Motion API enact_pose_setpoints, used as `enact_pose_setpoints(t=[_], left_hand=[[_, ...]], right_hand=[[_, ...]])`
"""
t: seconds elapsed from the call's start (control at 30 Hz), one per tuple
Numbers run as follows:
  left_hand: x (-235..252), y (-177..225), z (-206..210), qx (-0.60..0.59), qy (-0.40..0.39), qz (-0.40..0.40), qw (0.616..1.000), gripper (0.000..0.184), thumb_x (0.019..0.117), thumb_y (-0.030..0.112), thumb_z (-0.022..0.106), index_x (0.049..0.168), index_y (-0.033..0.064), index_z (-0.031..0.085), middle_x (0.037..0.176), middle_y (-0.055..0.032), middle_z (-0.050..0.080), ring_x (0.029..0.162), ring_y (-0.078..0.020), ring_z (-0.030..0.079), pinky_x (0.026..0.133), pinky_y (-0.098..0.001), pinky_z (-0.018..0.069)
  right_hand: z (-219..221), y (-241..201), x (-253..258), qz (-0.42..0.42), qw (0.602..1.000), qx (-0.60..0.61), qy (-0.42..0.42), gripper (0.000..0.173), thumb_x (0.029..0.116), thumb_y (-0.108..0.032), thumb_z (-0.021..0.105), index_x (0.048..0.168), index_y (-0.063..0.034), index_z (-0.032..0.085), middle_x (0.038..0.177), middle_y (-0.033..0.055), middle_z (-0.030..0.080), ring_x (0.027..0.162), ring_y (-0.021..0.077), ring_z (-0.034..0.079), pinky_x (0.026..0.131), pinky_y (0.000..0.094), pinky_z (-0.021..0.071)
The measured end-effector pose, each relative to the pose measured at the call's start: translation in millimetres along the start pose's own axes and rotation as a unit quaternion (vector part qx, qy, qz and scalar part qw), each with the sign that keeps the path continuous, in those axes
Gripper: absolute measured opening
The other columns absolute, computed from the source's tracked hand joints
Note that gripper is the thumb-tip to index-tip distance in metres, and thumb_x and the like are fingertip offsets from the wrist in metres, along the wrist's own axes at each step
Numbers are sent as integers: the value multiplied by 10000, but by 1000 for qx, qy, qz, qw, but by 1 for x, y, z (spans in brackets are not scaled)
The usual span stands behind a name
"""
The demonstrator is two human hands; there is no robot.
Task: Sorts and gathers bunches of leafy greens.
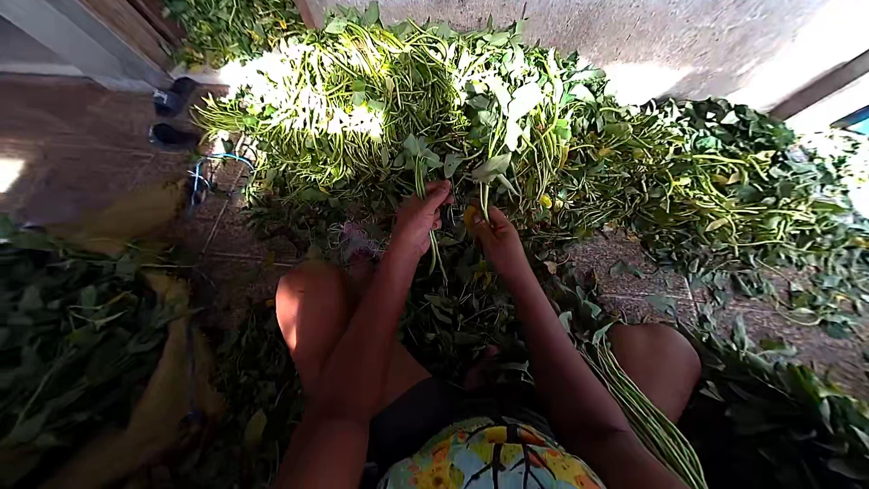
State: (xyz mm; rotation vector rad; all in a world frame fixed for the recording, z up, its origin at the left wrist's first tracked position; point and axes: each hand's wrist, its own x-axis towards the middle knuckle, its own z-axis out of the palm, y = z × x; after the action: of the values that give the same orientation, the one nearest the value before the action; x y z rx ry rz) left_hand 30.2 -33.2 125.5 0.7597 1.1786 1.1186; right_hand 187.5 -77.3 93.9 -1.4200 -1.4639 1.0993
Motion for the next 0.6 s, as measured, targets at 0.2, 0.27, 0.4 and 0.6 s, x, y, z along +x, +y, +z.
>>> enact_pose_setpoints(t=[0.2, 0.27, 0.4, 0.6], left_hand=[[-6, -12, -2, -21, -3, 38, 999, 173, 1043, 67, 548, 1194, 72, 631, 772, 50, 564, 485, 5, 361, 436, -143, 315], [-8, -10, -4, -52, 9, 41, 998, 188, 1085, 139, 480, 1210, 80, 607, 816, 50, 573, 489, 12, 365, 432, -135, 315], [-11, -5, -9, -42, 27, 40, 998, 100, 1061, 195, 561, 1079, 119, 624, 797, 46, 574, 491, 8, 373, 436, -141, 317], [-18, -7, -9, -12, -5, -6, 1000, 50, 1043, 151, 592, 1045, 112, 623, 772, 41, 584, 486, 3, 378, 438, -143, 320]], right_hand=[[16, 3, -17, -54, 995, -87, -13, 357, 1075, -149, 520, 1387, 8, 592, 1202, 251, 614, 915, 322, 648, 805, 484, 551], [16, 0, -20, -56, 992, -111, -20, 357, 1078, -152, 511, 1402, -28, 594, 1191, 246, 611, 851, 309, 652, 760, 481, 560], [16, -11, -29, -34, 987, -152, -48, 358, 1080, -166, 519, 1414, -64, 596, 1183, 250, 612, 928, 367, 650, 789, 541, 543], [30, -13, -36, -73, 994, -77, -21, 568, 1005, -120, 641, 1501, 21, 403, 1235, 274, 642, 1017, 385, 686, 886, 548, 558]])
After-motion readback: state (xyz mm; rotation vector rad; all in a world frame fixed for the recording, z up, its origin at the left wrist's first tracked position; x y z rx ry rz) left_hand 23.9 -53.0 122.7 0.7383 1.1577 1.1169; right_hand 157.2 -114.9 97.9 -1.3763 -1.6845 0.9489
